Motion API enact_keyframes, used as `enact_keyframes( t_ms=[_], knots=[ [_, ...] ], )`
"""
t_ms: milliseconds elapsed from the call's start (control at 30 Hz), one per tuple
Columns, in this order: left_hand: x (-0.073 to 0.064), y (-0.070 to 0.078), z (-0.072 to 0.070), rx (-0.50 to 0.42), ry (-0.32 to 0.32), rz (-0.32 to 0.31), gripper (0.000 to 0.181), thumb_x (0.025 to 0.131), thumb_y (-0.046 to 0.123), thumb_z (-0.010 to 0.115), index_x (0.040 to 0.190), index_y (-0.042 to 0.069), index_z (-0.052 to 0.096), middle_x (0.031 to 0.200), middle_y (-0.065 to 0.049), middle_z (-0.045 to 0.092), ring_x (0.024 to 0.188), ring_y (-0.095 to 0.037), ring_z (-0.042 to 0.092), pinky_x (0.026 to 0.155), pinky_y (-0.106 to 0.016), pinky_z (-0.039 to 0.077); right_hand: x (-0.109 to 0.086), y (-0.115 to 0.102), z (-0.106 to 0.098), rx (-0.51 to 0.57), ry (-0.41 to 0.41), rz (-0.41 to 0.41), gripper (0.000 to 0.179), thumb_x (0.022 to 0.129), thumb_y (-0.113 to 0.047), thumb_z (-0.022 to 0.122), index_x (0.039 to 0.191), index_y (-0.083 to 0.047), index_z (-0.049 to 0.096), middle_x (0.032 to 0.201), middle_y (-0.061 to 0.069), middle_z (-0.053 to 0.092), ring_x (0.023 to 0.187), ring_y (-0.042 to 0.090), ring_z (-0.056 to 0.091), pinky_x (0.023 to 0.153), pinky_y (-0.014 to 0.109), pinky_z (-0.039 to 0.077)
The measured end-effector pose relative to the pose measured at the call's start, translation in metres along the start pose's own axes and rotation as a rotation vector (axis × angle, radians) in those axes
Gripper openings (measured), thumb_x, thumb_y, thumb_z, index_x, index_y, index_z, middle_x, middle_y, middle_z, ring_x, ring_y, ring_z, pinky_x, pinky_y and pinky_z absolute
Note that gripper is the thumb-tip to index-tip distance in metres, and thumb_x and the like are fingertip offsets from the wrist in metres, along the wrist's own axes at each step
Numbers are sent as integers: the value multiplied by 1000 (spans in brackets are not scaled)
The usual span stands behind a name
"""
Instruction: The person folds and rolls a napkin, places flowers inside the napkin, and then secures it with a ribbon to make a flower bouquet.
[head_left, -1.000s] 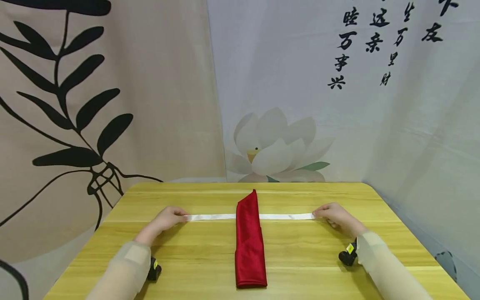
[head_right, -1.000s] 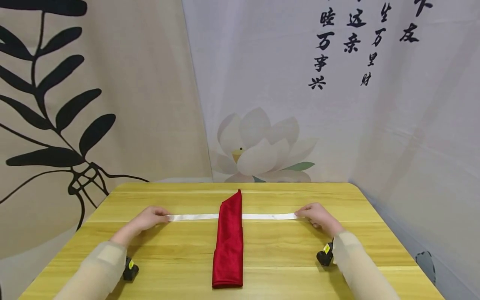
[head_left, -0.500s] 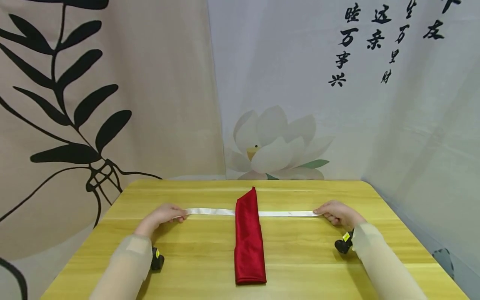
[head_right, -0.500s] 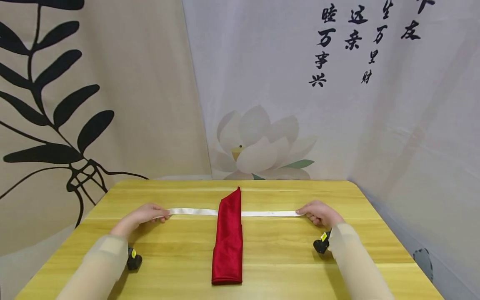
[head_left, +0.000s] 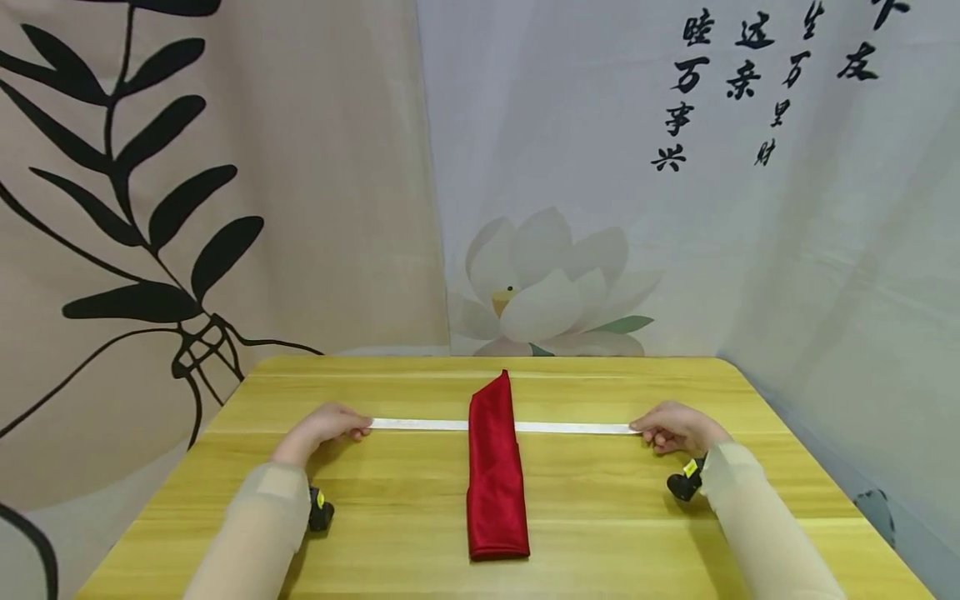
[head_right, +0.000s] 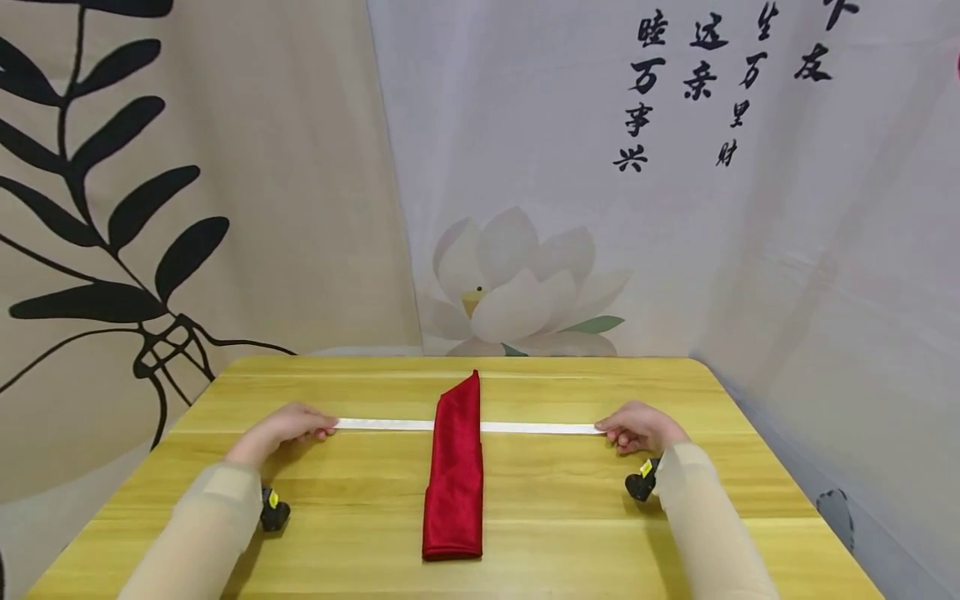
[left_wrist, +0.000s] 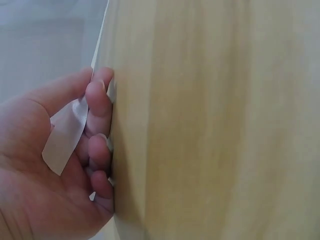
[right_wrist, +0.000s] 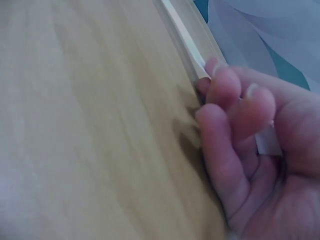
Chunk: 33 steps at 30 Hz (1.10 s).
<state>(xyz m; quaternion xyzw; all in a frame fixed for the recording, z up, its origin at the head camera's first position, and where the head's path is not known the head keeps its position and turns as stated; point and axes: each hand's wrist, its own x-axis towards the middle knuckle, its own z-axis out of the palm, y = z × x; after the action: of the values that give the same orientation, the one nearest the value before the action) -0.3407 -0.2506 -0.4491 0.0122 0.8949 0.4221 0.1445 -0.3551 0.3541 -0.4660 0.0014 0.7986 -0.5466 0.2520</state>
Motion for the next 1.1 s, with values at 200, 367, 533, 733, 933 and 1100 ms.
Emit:
enact_keyframes(
  t_ms=[200,367,533,733,933,1100],
  knots=[
    [-10,-5,0,21,-1,37,27,94,23,63,84,1,74,72,0,66,72,-16,52,66,-31,39,-3,2,5,4,24,7,24,89,-21,71,89,3,68,63,0,61,47,5,49,54,25,51],
    [-17,-8,-2,26,-14,63,28,94,25,63,86,1,74,73,1,67,79,-16,55,71,-32,40,-9,3,9,-7,22,4,24,90,-21,69,89,3,68,62,0,61,47,4,49,54,24,51],
    [-23,-11,-4,44,-38,94,29,95,26,62,88,1,74,76,1,67,85,-17,56,82,-42,40,-14,3,12,-8,5,-12,24,91,-21,68,87,3,68,62,-1,60,47,4,51,54,24,52],
    [-29,-16,-4,14,-75,134,28,95,24,62,89,-1,74,80,-2,68,88,-19,59,96,-58,33,-21,5,15,7,-6,-12,22,91,-19,68,83,2,66,60,-1,58,45,4,47,51,24,50],
    [-38,-18,-3,43,-74,140,27,94,25,63,88,1,74,84,-3,69,96,-23,59,96,-59,34,-28,7,17,-7,-18,-24,21,91,-17,66,83,2,66,60,-1,57,45,3,46,51,24,50],
    [-41,-16,0,40,-91,131,28,93,27,65,89,1,74,85,-3,68,96,-21,57,93,-55,36,-33,9,16,-4,-14,-21,20,92,-16,66,84,2,65,59,-2,57,44,3,47,50,24,50]
  ],
)
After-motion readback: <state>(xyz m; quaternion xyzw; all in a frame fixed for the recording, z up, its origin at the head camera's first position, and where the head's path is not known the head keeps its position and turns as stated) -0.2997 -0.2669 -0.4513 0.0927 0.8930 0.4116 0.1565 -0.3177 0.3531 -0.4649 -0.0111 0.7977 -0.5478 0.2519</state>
